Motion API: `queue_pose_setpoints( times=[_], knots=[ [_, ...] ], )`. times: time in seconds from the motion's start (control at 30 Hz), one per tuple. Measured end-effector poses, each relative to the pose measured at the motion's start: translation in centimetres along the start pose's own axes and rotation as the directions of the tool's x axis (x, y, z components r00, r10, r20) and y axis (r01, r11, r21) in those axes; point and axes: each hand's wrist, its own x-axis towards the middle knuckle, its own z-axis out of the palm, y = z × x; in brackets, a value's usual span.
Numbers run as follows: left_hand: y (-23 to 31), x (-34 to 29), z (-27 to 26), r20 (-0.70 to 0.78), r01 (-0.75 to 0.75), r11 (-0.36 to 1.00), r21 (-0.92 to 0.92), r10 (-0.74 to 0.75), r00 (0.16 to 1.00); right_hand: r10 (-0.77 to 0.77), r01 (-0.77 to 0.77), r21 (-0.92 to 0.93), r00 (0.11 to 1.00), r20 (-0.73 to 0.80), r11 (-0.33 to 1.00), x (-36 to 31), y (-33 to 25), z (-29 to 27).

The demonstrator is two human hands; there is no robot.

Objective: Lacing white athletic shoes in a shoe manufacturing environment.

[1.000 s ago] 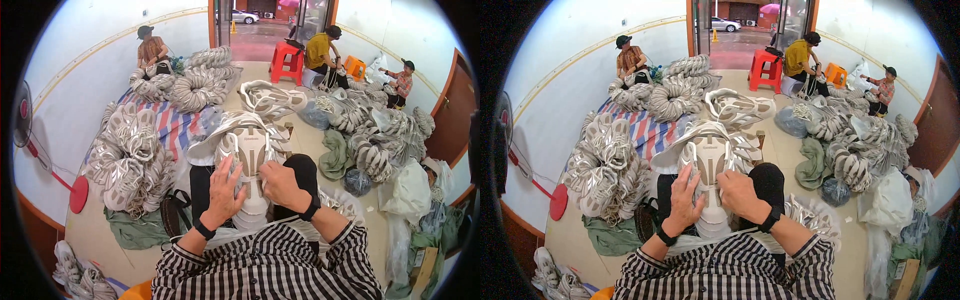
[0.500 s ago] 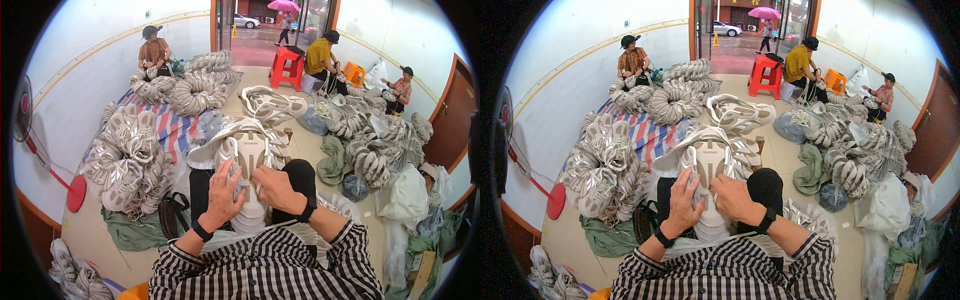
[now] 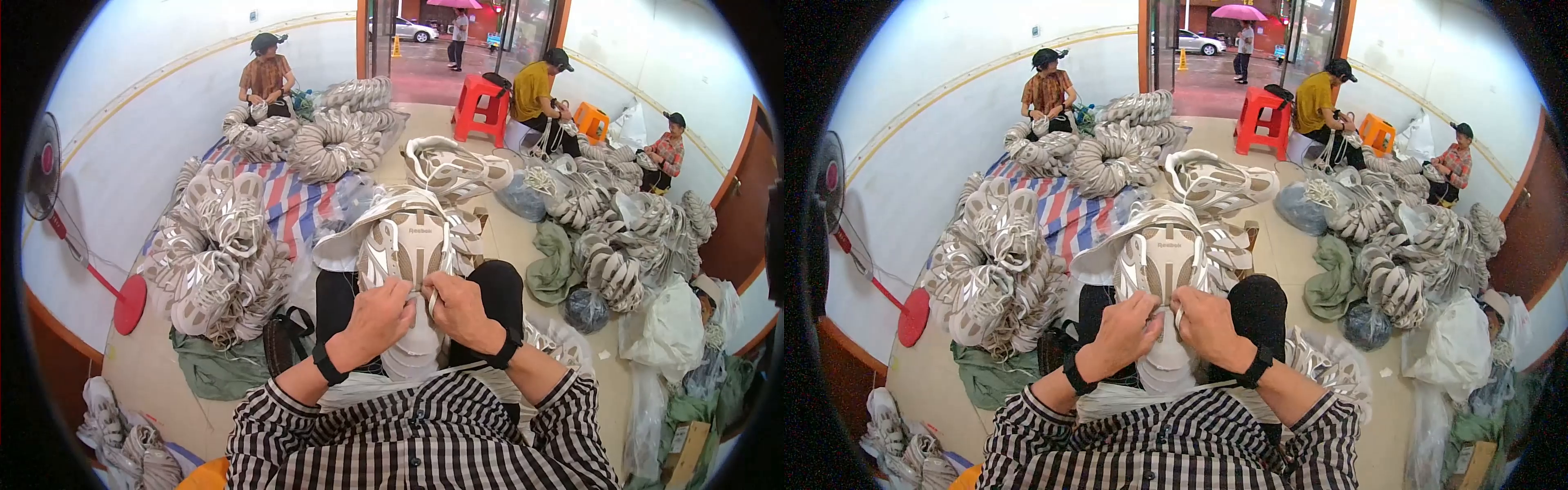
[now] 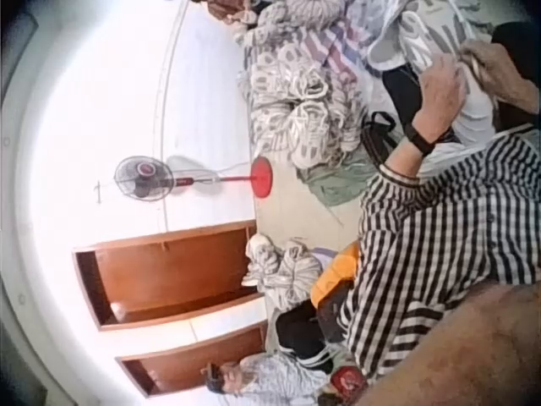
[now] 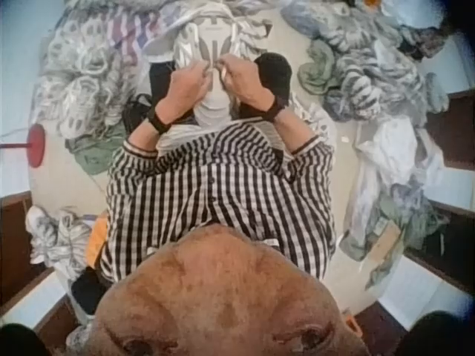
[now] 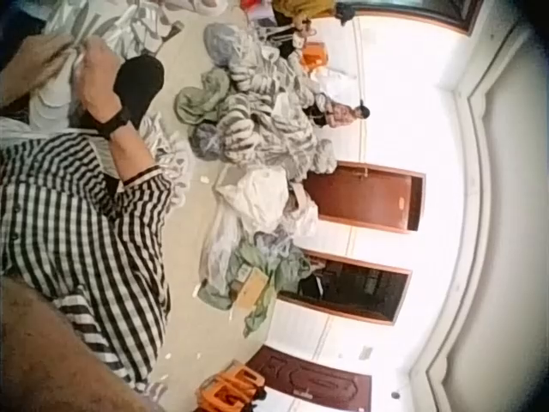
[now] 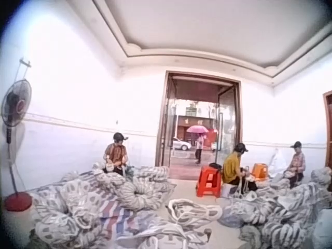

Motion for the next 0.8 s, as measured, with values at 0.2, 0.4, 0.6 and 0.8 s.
queue_pose_setpoints(
  times=[0.2, 0.4, 0.6, 0.8],
  knots=[
    [-1.1, 1.3, -0.3, 0.072, 0.012, 0.997, -0.078, -0.006, 0.997, 0.073, -0.074, 0.038, 0.997, 0.011, 0.997, 0.1, -0.2, 0.2],
    [-1.5, 2.2, -0.7, 0.266, 0.012, 0.999, 0.05, -0.025, 0.964, 0.22, -0.226, 0.217, 0.974, 0.051, 0.95, 0.3, -0.6, 0.0],
    [-2.2, 1.1, -3.2, 0.329, -0.051, 0.994, 0.098, 0.015, 0.944, 0.255, -0.294, 0.407, 0.955, 0.149, 0.865, 0.3, -0.7, -1.0],
    [-6.8, -5.4, -11.7, 0.288, 0.075, 0.881, 0.467, -0.231, 0.929, 0.265, -0.407, 0.586, 0.911, 0.316, 0.7, 0.4, 0.3, -2.1]
  ],
)
